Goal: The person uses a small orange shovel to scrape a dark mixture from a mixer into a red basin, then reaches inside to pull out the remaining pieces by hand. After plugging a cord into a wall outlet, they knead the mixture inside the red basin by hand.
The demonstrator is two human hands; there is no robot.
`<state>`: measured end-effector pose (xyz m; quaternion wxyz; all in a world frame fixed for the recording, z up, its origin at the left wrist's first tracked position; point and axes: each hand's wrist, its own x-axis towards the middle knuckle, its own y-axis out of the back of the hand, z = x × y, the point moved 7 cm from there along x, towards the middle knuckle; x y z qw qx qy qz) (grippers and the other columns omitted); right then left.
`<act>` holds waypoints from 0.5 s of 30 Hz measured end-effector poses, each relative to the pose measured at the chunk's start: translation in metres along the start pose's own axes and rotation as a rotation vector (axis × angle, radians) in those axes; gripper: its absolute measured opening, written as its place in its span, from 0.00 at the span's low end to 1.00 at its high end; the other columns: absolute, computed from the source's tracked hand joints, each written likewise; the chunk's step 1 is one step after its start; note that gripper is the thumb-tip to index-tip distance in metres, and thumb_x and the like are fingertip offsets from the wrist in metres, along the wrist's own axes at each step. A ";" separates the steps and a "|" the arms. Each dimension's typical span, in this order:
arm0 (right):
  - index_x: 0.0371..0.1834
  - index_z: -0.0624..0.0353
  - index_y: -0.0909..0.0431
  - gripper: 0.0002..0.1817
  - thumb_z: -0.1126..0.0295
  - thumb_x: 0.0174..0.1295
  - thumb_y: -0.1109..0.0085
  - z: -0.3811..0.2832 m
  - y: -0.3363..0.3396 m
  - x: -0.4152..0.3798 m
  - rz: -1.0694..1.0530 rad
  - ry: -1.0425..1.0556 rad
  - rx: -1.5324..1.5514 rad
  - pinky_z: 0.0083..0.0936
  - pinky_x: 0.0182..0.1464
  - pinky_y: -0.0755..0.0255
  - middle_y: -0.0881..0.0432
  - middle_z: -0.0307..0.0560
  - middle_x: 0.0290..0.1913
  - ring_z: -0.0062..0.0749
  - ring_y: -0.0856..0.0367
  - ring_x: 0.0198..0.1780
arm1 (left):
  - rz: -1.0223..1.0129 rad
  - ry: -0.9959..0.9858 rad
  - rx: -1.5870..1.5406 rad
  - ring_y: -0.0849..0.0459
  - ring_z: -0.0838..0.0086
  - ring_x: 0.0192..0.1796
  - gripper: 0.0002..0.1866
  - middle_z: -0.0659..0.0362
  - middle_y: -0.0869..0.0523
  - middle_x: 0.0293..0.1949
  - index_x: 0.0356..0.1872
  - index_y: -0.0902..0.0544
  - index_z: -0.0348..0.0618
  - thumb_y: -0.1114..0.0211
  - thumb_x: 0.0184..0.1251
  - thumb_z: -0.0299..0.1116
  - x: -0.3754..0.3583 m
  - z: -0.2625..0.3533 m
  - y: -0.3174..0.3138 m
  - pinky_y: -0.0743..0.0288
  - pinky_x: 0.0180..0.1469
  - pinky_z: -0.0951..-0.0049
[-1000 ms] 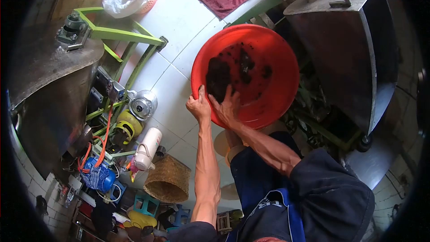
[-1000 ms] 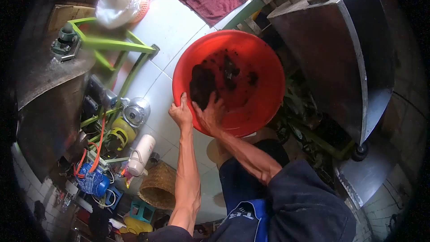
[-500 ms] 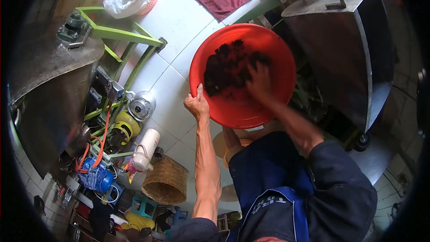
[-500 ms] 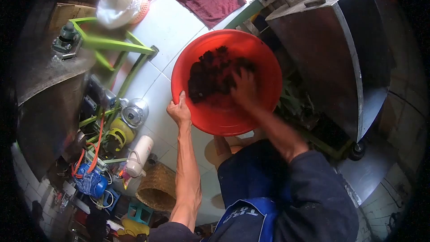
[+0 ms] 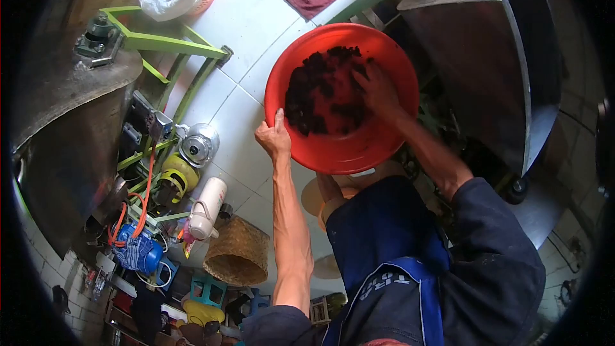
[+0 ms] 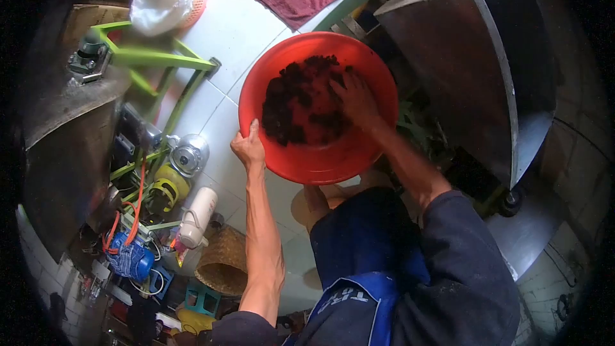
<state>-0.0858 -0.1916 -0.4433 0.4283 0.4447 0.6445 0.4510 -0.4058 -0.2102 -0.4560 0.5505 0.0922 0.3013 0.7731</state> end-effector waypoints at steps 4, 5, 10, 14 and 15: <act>0.74 0.53 0.35 0.34 0.52 0.68 0.41 -0.060 -0.026 -0.076 -0.116 -0.510 0.142 0.60 0.69 0.38 0.36 0.67 0.69 0.70 0.35 0.68 | 0.059 0.139 -0.001 0.23 0.56 0.21 0.25 0.42 0.19 0.19 0.22 0.19 0.27 0.24 0.63 0.43 0.002 0.017 0.006 0.29 0.31 0.54; 0.76 0.52 0.38 0.36 0.52 0.67 0.40 -0.090 -0.034 -0.090 -0.217 -0.611 0.161 0.61 0.67 0.37 0.39 0.69 0.69 0.73 0.35 0.66 | 0.106 0.155 -0.028 0.24 0.58 0.21 0.25 0.43 0.19 0.19 0.23 0.18 0.27 0.23 0.62 0.44 -0.002 0.018 0.008 0.29 0.30 0.54; 0.78 0.47 0.39 0.40 0.50 0.64 0.36 -0.171 -0.042 -0.070 -0.180 -0.689 0.534 0.57 0.64 0.33 0.32 0.64 0.59 0.66 0.29 0.59 | 0.041 0.062 0.049 0.24 0.54 0.21 0.25 0.42 0.18 0.20 0.25 0.18 0.27 0.24 0.62 0.44 0.013 0.032 0.006 0.29 0.31 0.53; 0.79 0.44 0.41 0.41 0.52 0.64 0.34 -0.119 -0.027 -0.093 -0.500 -0.212 0.482 0.43 0.68 0.33 0.31 0.63 0.61 0.60 0.28 0.61 | -0.108 0.060 0.198 0.18 0.50 0.26 0.23 0.39 0.15 0.25 0.30 0.15 0.27 0.24 0.62 0.44 0.021 0.013 0.006 0.25 0.37 0.53; 0.79 0.44 0.41 0.41 0.52 0.64 0.34 -0.116 -0.024 -0.098 -0.503 -0.223 0.474 0.43 0.68 0.33 0.31 0.63 0.61 0.60 0.28 0.61 | -0.182 0.053 0.217 0.17 0.53 0.28 0.23 0.38 0.13 0.28 0.32 0.15 0.27 0.23 0.62 0.44 0.023 0.010 0.004 0.24 0.39 0.54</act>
